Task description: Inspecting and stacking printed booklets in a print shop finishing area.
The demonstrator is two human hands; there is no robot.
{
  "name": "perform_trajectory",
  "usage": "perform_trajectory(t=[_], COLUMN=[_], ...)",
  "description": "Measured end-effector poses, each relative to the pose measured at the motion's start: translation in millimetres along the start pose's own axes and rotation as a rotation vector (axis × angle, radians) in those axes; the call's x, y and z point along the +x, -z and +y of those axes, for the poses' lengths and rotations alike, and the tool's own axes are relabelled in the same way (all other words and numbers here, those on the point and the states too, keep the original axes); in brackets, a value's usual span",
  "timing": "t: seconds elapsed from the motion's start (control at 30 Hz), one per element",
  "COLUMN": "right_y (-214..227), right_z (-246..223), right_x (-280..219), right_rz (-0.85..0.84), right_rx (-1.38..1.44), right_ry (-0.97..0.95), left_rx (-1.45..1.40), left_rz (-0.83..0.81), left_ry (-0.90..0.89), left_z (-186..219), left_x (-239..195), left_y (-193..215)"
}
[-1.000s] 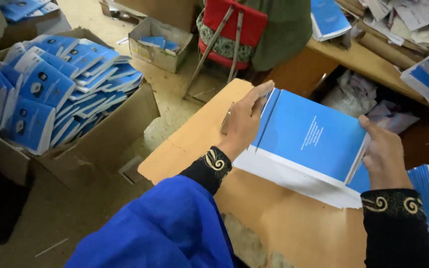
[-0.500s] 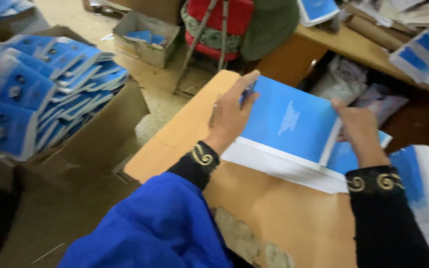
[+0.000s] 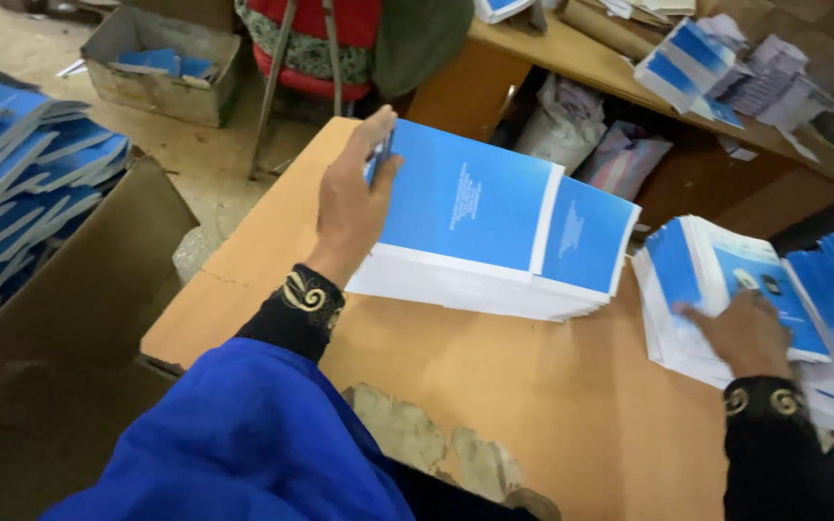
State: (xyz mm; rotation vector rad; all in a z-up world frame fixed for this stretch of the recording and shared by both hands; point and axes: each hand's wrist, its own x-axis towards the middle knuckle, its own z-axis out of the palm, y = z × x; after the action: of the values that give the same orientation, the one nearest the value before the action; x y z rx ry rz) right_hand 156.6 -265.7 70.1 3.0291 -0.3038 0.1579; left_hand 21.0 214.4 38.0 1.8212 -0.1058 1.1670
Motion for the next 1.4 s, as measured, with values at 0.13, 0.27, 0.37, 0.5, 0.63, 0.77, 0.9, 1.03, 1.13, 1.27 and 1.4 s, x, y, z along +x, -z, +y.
perform_trajectory(t=[0.13,0.27,0.37,0.5,0.63,0.77,0.9,1.03,1.13,1.27,1.4], right_y=[-39,-32,-2,-8,-65,-69,-64,-38,-31,-57,-91], right_z=[35,49,58,59,40,7,9,1,-3,17,68], right_x=[-3,-36,-79,-163,-217,-272,-285,-294,-305,-296,-254], right_rz=[0.119,0.212,0.171,0.334,0.283,0.122,-0.025,-0.08,-0.019,0.14,0.275], right_rx=[-0.117,-0.242,-0.042,0.329,0.898,1.545,1.586,1.523,1.358,1.312,1.12], right_ry=[0.124,0.274,0.258,0.219,-0.052,0.339,0.393,0.368,0.349,0.242,0.067], left_rx=[0.068,0.108,-0.176,-0.533,-0.629,-0.314,-0.227,-0.245,-0.106,0.051,-0.465], left_rz=[0.075,0.191,0.039,-0.343,-0.733,-0.848,-0.853,-0.809,-0.771,-0.577,-0.308], left_ry=[-0.041,-0.179,-0.131,0.268,0.356,0.319,0.382,0.515,0.493,0.354,1.02], left_z=[3,32,73,120,183,225,246,261,243,161,146], left_x=[-6,-22,-56,-135,-161,-167,-169,-156,-161,-189,-163], left_y=[-2,-6,-31,-85,-93,-72,-59,-50,-54,-69,-45])
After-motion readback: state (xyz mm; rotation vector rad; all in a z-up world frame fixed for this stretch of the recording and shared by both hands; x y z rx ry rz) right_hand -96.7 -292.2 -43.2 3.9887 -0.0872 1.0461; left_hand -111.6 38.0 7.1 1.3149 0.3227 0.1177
